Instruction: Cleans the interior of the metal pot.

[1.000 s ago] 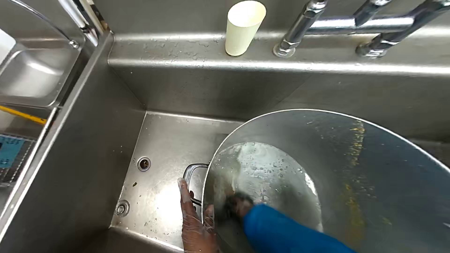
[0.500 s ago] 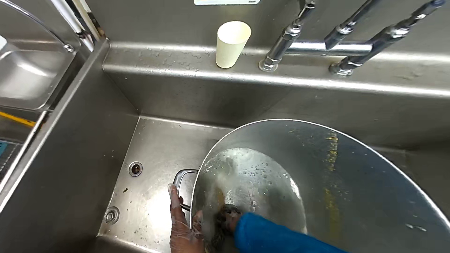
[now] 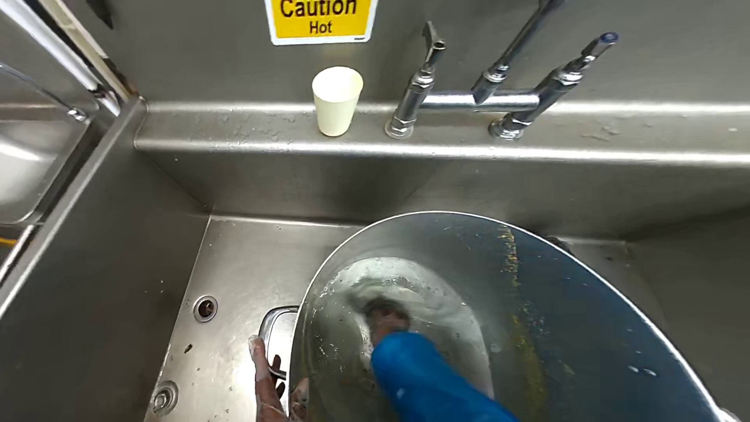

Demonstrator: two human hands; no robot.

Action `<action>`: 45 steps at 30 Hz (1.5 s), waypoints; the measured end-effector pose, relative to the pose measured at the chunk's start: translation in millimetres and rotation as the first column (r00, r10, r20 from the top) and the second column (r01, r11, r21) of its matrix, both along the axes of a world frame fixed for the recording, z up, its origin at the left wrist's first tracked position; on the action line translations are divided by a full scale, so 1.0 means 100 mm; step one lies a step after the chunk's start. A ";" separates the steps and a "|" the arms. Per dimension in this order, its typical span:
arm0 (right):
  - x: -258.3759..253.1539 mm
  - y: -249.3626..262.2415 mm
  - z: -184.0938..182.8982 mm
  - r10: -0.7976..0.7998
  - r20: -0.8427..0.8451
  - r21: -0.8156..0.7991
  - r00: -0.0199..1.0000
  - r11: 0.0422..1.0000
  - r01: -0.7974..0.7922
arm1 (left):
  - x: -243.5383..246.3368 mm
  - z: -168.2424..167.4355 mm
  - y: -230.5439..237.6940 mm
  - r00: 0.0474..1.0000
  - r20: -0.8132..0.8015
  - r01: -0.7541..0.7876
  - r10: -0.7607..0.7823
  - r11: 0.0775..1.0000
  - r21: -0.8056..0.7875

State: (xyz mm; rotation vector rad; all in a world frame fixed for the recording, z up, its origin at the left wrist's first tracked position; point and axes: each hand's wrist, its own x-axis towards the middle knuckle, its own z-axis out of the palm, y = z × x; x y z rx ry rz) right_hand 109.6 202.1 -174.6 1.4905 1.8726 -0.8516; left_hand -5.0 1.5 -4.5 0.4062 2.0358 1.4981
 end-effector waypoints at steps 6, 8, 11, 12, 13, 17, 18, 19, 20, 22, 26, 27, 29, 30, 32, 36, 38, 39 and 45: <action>-0.39 -0.34 0.23 0.442 -0.175 -0.228 0.880 0.851 -0.473 | 0.01 0.03 0.00 1.000 -0.009 0.030 -0.030 1.000 -0.009; -0.21 0.26 0.21 0.293 -0.088 -0.053 0.952 0.953 -0.298 | 0.01 0.04 0.00 1.000 0.005 0.028 -0.028 0.999 -0.015; 0.34 1.07 0.14 -0.317 -0.131 0.145 0.939 0.931 0.334 | 0.01 0.03 0.00 1.000 0.025 0.009 -0.009 1.000 0.012; 0.48 1.22 0.07 -0.512 -0.217 0.167 0.831 0.819 0.549 | 0.01 0.02 0.01 0.999 0.039 -0.005 0.004 1.000 0.020; 0.53 1.31 -0.05 -0.641 -0.307 0.159 0.704 0.694 0.702 | 0.01 0.02 0.01 0.999 0.044 -0.016 0.015 1.000 0.020; -0.01 1.14 -0.16 -0.269 -0.065 0.232 0.961 0.933 0.276 | 0.02 -0.01 0.02 1.000 0.024 -0.016 0.015 0.999 0.029; -0.28 0.95 -0.12 -0.062 0.021 0.195 0.998 0.979 0.056 | 0.01 -0.01 0.01 1.000 0.016 -0.015 0.015 1.000 0.023; -0.53 0.73 -0.12 0.080 0.035 0.152 0.996 0.985 -0.085 | 0.01 -0.01 0.01 1.000 0.019 -0.014 0.013 1.000 0.015; -0.72 0.46 -0.12 0.164 0.012 0.117 0.986 0.979 -0.165 | 0.01 0.00 0.01 1.000 0.030 -0.010 0.010 1.000 0.008; -0.83 -0.10 -0.08 0.240 -0.090 0.054 0.967 0.970 -0.236 | 0.01 0.01 0.00 0.999 0.045 -0.002 0.002 1.000 -0.002; -0.68 -0.32 0.21 0.397 -0.158 -0.167 0.904 0.892 -0.421 | 0.00 -0.01 0.02 1.000 0.011 0.020 -0.020 1.000 0.023; -0.65 -0.15 0.21 0.425 -0.160 -0.137 0.891 0.884 -0.446 | 0.00 0.00 0.01 1.000 0.012 0.023 -0.023 1.000 0.017; -0.58 0.35 0.24 0.468 -0.081 -0.075 0.880 0.878 -0.474 | 0.01 0.02 0.03 1.000 0.019 0.018 -0.018 1.000 0.001; -0.53 0.58 0.29 0.443 -0.010 -0.064 0.896 0.894 -0.443 | 0.01 0.03 0.04 1.000 0.027 0.010 -0.010 1.000 -0.008; -0.24 0.89 0.34 0.280 0.057 -0.017 0.958 0.960 -0.280 | 0.01 0.04 0.04 0.998 0.059 -0.006 0.006 1.000 -0.007; 0.33 1.20 0.01 -0.246 -0.063 0.212 0.967 0.944 0.254 | 0.02 0.00 0.02 1.000 0.026 -0.013 0.012 1.000 0.022; 0.15 1.14 -0.11 -0.264 -0.055 0.281 0.963 0.921 0.268 | 0.03 -0.01 0.01 1.000 0.018 -0.012 0.012 1.000 0.018; -0.04 1.03 -0.14 -0.224 -0.066 0.280 0.972 0.931 0.234 | 0.03 -0.01 0.00 1.000 0.016 -0.010 0.010 1.000 0.012; -0.91 -0.26 0.05 0.337 -0.127 -0.158 0.933 0.922 -0.354 | 0.00 -0.02 -0.03 1.000 0.020 0.008 -0.008 1.000 -0.011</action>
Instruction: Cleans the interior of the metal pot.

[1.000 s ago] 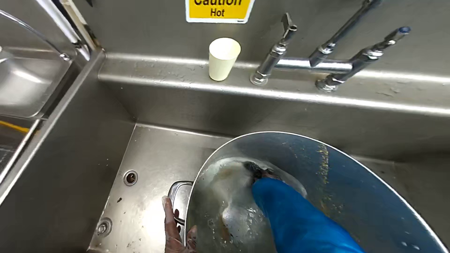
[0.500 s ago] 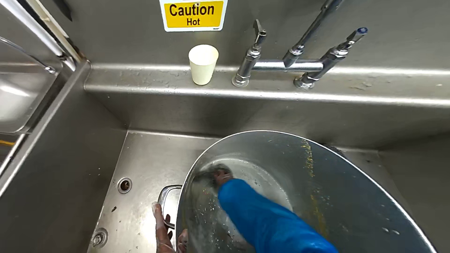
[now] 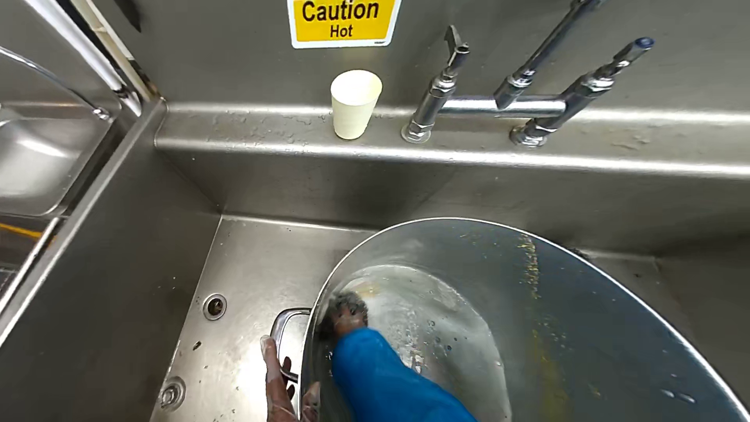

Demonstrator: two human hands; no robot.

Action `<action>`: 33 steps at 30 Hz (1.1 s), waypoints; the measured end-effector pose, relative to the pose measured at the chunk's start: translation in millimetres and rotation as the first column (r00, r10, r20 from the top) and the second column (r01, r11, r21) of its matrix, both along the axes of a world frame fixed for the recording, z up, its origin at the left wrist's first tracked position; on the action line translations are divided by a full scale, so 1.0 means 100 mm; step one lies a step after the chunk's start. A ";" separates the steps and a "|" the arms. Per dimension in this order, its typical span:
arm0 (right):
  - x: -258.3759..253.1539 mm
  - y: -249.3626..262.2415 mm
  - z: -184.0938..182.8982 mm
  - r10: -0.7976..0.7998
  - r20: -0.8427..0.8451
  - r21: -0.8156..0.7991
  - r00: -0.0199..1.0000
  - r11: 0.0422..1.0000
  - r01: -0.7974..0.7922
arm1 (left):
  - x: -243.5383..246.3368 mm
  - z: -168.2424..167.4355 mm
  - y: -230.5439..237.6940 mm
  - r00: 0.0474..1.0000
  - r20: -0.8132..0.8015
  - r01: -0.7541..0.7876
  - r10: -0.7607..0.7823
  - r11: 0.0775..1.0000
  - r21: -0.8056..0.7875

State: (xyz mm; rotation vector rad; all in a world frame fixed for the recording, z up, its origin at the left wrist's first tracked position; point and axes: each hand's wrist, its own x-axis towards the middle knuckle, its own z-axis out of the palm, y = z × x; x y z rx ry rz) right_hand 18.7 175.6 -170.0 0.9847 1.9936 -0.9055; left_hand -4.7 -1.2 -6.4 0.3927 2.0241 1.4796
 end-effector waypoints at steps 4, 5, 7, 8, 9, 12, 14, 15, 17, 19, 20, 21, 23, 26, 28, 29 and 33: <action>0.24 0.30 0.12 0.127 -0.056 -0.012 0.990 0.992 -0.128 | 0.00 0.02 0.02 1.000 -0.008 0.006 -0.006 1.000 -0.001; 0.31 0.55 0.12 0.052 -0.046 0.028 0.998 0.998 -0.051 | 0.00 0.04 0.03 1.000 0.001 0.000 0.000 1.000 -0.005; 0.56 1.11 0.01 -0.178 -0.040 0.159 0.983 0.970 0.182 | 0.01 0.04 0.05 1.000 0.014 -0.004 0.004 1.000 -0.005; 0.73 1.34 -0.06 -0.305 -0.075 0.217 0.949 0.924 0.314 | 0.01 0.04 0.05 1.000 0.021 -0.008 0.008 1.000 -0.001; 0.84 1.49 -0.11 -0.393 -0.096 0.229 0.915 0.885 0.404 | 0.01 0.04 0.05 1.000 0.017 -0.014 0.014 1.000 0.000; 0.62 1.35 -0.08 -0.388 -0.009 0.237 0.922 0.894 0.379 | 0.03 0.01 0.06 1.000 0.008 -0.019 0.018 1.000 0.017; 0.14 0.68 -0.09 -0.222 0.036 0.175 0.974 0.961 0.212 | 0.01 -0.01 0.05 1.000 -0.005 -0.016 0.016 1.000 0.013; 0.00 0.35 -0.07 -0.115 0.035 0.115 0.993 0.987 0.110 | 0.00 -0.02 0.03 1.000 -0.009 -0.016 0.016 1.000 0.005; -0.07 0.11 0.06 0.100 0.031 -0.038 0.994 0.994 -0.099 | 0.01 -0.01 0.00 1.000 -0.011 -0.013 0.013 1.000 -0.003; 0.06 0.39 0.12 0.167 -0.012 -0.010 0.986 0.986 -0.167 | 0.01 0.00 0.02 1.000 -0.005 0.004 -0.004 1.000 0.005; 0.14 0.65 0.11 0.112 -0.009 0.047 0.994 0.993 -0.112 | 0.01 0.01 0.03 1.000 -0.012 0.004 -0.004 1.000 0.008; 0.25 0.93 0.06 0.003 0.000 0.119 1.000 0.993 -0.003 | 0.01 0.01 0.05 1.000 -0.017 -0.002 0.002 1.000 0.013; 0.50 1.42 -0.10 -0.234 0.007 0.232 0.972 0.946 0.226 | 0.01 -0.01 0.05 1.000 -0.018 -0.009 0.009 1.000 0.029; 0.44 1.23 -0.17 -0.405 -0.007 0.270 0.914 0.879 0.392 | 0.05 -0.02 0.06 0.999 0.011 -0.032 0.032 0.999 0.033; 0.07 0.55 -0.07 -0.199 0.049 0.177 0.979 0.966 0.187 | 0.02 -0.02 0.07 1.000 0.003 -0.023 0.023 0.999 0.039; -0.06 0.25 0.00 -0.074 0.056 0.074 0.996 0.995 0.069 | 0.01 -0.02 0.05 1.000 -0.009 -0.024 0.024 0.999 0.033; 0.02 0.34 0.05 0.079 -0.011 0.008 0.997 0.997 -0.079 | 0.02 0.01 -0.01 1.000 -0.006 -0.010 0.010 1.000 -0.005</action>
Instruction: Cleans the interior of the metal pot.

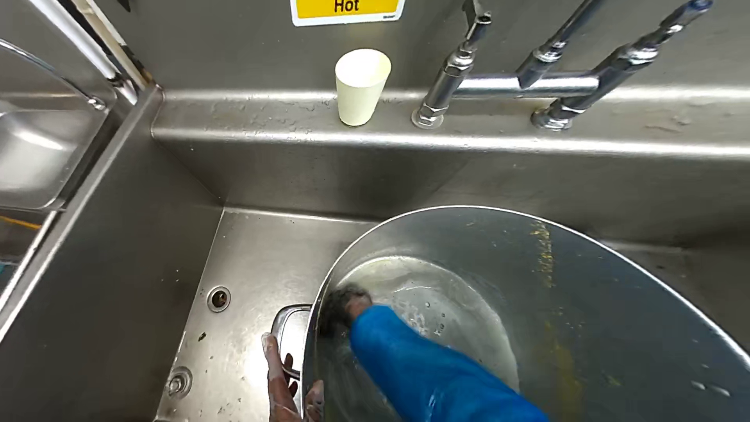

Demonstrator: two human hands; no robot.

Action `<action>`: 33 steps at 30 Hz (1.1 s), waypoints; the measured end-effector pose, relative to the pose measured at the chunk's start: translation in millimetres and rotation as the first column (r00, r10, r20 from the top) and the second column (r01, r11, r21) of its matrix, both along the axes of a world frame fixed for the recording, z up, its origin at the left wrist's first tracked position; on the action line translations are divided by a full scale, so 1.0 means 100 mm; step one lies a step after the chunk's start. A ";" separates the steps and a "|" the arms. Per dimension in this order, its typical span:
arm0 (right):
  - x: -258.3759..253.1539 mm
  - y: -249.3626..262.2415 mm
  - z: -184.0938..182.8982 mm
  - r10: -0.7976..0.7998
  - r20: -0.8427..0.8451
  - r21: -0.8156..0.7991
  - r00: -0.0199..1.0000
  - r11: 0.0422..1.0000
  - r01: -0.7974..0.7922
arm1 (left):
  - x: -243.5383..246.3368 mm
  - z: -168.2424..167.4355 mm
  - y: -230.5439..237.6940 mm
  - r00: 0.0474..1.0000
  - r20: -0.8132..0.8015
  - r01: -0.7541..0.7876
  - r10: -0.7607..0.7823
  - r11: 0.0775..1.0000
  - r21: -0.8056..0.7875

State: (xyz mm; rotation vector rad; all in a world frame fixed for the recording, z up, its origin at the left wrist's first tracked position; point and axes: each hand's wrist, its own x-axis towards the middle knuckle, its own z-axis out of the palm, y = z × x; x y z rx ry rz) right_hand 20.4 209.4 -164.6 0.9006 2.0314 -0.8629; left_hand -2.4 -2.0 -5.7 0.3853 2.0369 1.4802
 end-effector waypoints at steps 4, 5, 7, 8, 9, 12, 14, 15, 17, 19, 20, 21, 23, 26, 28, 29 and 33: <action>0.66 1.10 -0.26 -0.388 -0.080 0.234 0.918 0.888 0.395 | 0.00 0.01 0.04 0.999 0.030 -0.015 0.014 0.999 0.033; 0.81 1.29 -0.28 -0.425 -0.063 0.255 0.903 0.868 0.426 | 0.00 0.00 0.05 0.999 0.027 -0.020 0.019 0.999 0.041; 0.88 1.36 -0.27 -0.451 -0.013 0.272 0.892 0.857 0.437 | 0.04 0.02 0.05 0.999 0.027 -0.022 0.021 0.999 0.039; 0.72 1.22 -0.26 -0.464 -0.007 0.287 0.886 0.848 0.446 | 0.04 0.02 0.06 0.999 0.033 -0.024 0.023 0.999 0.036; 0.46 0.95 -0.19 -0.486 0.001 0.265 0.874 0.843 0.469 | 0.02 0.02 0.07 0.999 0.036 -0.022 0.021 0.999 0.035; -0.04 -0.15 -0.12 -0.302 0.021 0.101 0.953 0.949 0.298 | 0.00 0.02 0.03 0.999 0.036 -0.018 0.017 1.000 0.024; -0.07 -0.40 0.06 -0.008 0.044 -0.059 0.999 0.998 0.010 | -0.01 0.02 0.02 1.000 0.017 -0.004 0.004 1.000 0.007; -0.02 -0.33 0.10 0.062 0.021 -0.075 0.998 0.995 -0.060 | -0.01 0.03 0.02 1.000 0.004 0.011 -0.011 1.000 0.001; 0.14 0.04 0.08 -0.048 -0.035 -0.005 0.998 0.999 0.048 | -0.02 0.05 0.02 1.000 0.013 0.017 -0.017 1.000 0.000; 0.45 0.59 -0.06 -0.322 -0.093 0.130 0.942 0.934 0.332 | 0.00 0.05 0.04 1.000 0.022 -0.001 0.000 1.000 0.020; 0.66 0.87 -0.15 -0.457 -0.142 0.177 0.878 0.861 0.477 | 0.00 0.04 0.05 0.999 0.038 -0.001 0.000 0.999 0.033; 0.87 1.11 -0.19 -0.502 -0.134 0.210 0.854 0.828 0.520 | -0.01 0.04 0.06 0.999 0.042 -0.006 0.004 0.999 0.041; 1.10 1.40 -0.15 -0.424 0.024 0.226 0.905 0.884 0.409 | -0.01 0.03 0.06 1.000 0.024 -0.015 0.014 0.999 0.049; 0.69 1.02 -0.33 -0.401 0.024 0.288 0.916 0.880 0.378 | 0.01 -0.01 0.08 1.000 0.022 -0.014 0.013 0.997 0.072; 0.16 0.23 -0.27 -0.266 0.059 0.186 0.962 0.950 0.252 | -0.01 -0.02 0.05 0.999 0.033 -0.002 0.000 0.998 0.062; 0.02 -0.10 -0.19 -0.189 0.066 0.100 0.980 0.978 0.182 | -0.01 -0.01 0.03 0.999 0.036 -0.004 0.002 0.999 0.049; 0.18 -0.08 0.08 0.046 0.010 -0.040 0.999 0.998 -0.046 | 0.00 0.01 0.03 1.000 0.024 0.003 -0.004 1.000 0.031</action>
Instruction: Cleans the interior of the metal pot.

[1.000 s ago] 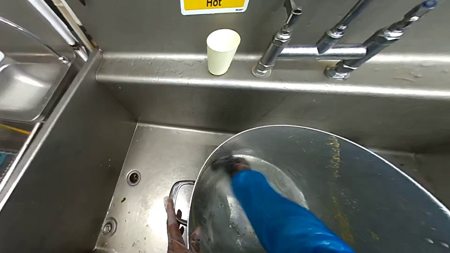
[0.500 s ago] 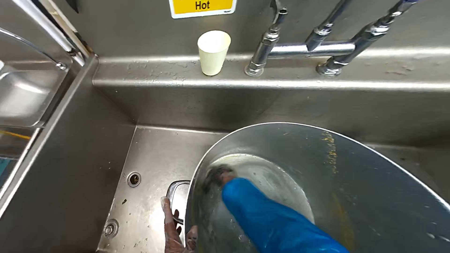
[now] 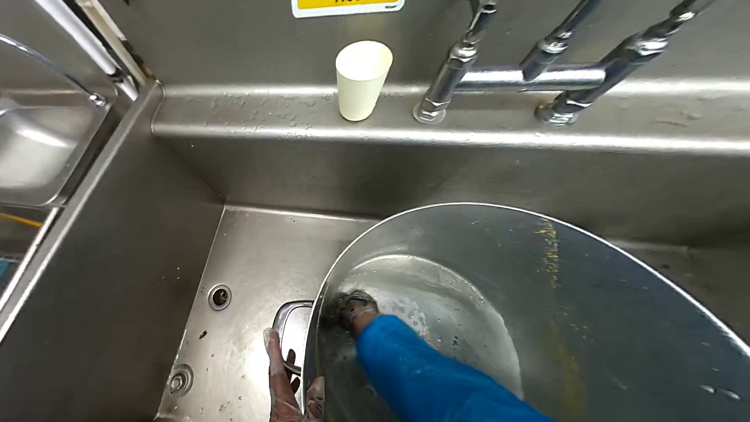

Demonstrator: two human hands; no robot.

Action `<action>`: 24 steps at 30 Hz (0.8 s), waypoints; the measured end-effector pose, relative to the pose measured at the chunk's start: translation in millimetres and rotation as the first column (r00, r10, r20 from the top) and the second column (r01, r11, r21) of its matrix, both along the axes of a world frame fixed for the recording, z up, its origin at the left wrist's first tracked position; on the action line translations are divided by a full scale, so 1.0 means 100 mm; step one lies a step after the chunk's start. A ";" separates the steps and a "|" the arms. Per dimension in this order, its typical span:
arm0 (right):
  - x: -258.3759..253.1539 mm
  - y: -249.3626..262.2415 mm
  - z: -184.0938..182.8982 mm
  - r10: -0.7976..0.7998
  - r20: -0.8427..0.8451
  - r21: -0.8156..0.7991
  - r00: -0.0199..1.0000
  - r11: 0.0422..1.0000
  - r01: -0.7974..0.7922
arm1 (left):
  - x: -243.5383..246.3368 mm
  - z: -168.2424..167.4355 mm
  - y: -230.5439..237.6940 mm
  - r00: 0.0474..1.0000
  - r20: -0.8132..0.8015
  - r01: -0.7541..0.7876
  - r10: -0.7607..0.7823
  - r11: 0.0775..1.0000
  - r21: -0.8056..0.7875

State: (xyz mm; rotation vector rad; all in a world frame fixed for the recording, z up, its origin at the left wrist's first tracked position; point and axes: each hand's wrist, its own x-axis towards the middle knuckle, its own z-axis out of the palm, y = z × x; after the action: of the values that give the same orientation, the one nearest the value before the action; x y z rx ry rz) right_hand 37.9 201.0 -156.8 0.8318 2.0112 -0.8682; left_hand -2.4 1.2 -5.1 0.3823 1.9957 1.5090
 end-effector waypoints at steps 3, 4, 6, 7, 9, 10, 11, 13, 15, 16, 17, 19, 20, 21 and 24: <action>0.37 0.54 0.05 -0.404 -0.208 0.198 0.891 0.874 0.443 | 0.01 0.01 0.02 1.000 -0.009 -0.006 0.006 1.000 0.025; 0.50 0.72 0.21 -0.527 -0.243 0.200 0.815 0.794 0.573 | 0.01 0.01 0.04 1.000 -0.001 -0.014 0.014 0.999 0.036; 0.72 1.14 0.53 -0.421 0.006 0.107 0.907 0.902 0.418 | 0.00 0.01 0.04 1.000 0.011 -0.022 0.021 0.999 0.044; 0.86 1.17 0.33 -0.367 -0.048 0.205 0.929 0.907 0.368 | 0.01 0.02 0.03 1.000 0.021 -0.021 0.021 0.999 0.035; 0.74 1.05 -0.42 -0.377 -0.235 0.443 0.896 0.778 0.445 | 0.03 0.01 0.06 1.000 0.015 -0.015 0.014 0.999 0.032; 0.44 0.90 -0.48 -0.385 -0.090 0.367 0.919 0.845 0.390 | 0.02 0.01 0.07 1.000 0.011 -0.016 0.016 0.999 0.030; 0.18 0.56 -0.44 -0.333 -0.011 0.276 0.943 0.905 0.323 | 0.00 0.01 0.05 1.000 0.010 -0.016 0.015 0.999 0.029; 0.03 -0.18 -0.25 -0.202 0.041 0.071 0.979 0.977 0.199 | 0.00 -0.01 0.02 1.000 0.009 -0.015 0.015 0.999 0.030; 0.16 -0.52 -0.10 -0.097 0.068 -0.086 0.993 0.991 0.103 | 0.00 -0.01 0.02 1.000 0.010 -0.015 0.015 0.999 0.030; 0.23 -0.51 -0.06 -0.058 0.075 -0.110 0.995 0.992 0.066 | 0.01 0.00 0.02 1.000 0.013 -0.016 0.015 0.999 0.036; 0.25 -0.40 -0.05 -0.040 0.057 -0.090 0.998 0.995 0.045 | 0.02 0.01 0.02 1.000 0.014 -0.014 0.014 0.999 0.039; 0.16 0.02 -0.05 -0.046 -0.025 0.041 0.999 0.998 0.047 | 0.02 0.02 0.02 1.000 0.015 -0.009 0.009 0.999 0.037; 0.14 0.31 -0.08 -0.107 -0.032 0.120 0.994 0.987 0.110 | 0.03 0.03 0.02 1.000 0.011 -0.005 0.004 0.999 0.033; 0.15 0.63 -0.17 -0.215 -0.051 0.191 0.975 0.956 0.221 | 0.02 0.02 0.03 1.000 0.004 -0.011 0.011 0.999 0.033; 0.29 1.10 -0.43 -0.717 -0.208 0.136 0.665 0.652 0.746 | 0.02 0.01 0.00 1.000 -0.019 -0.016 0.016 1.000 0.013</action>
State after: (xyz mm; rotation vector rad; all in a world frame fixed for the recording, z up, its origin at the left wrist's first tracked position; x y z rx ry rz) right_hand 66.8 311.1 -200.3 1.8436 1.8835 -1.1803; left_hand -0.7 0.8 -3.9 0.3886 2.0090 1.5339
